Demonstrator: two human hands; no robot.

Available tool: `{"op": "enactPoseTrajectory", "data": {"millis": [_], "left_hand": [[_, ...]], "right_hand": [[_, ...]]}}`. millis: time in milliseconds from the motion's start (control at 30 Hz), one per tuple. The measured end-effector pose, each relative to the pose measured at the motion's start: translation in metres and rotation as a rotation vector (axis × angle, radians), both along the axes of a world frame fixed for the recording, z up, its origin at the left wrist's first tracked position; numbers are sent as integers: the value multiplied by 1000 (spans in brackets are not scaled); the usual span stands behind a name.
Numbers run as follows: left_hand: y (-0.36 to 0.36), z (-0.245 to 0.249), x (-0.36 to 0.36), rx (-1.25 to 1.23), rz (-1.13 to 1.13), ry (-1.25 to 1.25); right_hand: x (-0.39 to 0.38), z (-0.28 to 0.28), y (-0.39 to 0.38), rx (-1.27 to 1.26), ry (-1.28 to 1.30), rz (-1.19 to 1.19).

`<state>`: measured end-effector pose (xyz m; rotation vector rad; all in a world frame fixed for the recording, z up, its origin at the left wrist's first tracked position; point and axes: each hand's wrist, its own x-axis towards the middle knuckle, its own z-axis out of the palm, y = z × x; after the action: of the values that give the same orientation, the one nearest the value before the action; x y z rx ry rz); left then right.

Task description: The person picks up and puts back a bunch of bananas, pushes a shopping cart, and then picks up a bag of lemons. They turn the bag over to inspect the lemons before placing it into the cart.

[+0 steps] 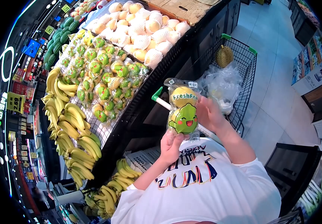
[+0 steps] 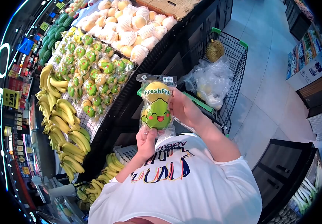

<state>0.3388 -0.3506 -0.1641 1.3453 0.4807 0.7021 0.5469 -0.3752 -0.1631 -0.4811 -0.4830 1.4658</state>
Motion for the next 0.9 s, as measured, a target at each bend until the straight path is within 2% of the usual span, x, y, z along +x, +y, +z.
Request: {"op": "enactPoseTrajectory", "data": {"millis": [167, 300, 367, 400, 467, 500, 600, 633, 833, 900], "left_hand": [[-3, -1, 2, 10, 4, 65], [-3, 9, 14, 208, 1, 174], [3, 24, 22, 406, -31, 227], [5, 27, 23, 505, -50, 253], [6, 19, 21, 522, -93, 256], [6, 22, 20, 512, -125, 249], [9, 16, 15, 475, -159, 202], [10, 16, 15, 478, -154, 182], [9, 11, 14, 484, -171, 123], [9, 11, 14, 492, -189, 122]], "right_hand": [[-6, 12, -14, 83, -65, 88], [-3, 3, -14, 1, 1, 69], [-4, 1, -12, -89, 59, 5], [-5, -2, -11, -106, 119, -8], [-5, -8, -10, -139, 238, -41], [-2, -6, -11, -119, 271, -9], [1, -18, -8, 57, 658, 186], [2, -17, -9, 24, 711, 174], [-2, -17, -11, 101, 676, 200], [-3, -17, -12, 54, 559, 131]]}}
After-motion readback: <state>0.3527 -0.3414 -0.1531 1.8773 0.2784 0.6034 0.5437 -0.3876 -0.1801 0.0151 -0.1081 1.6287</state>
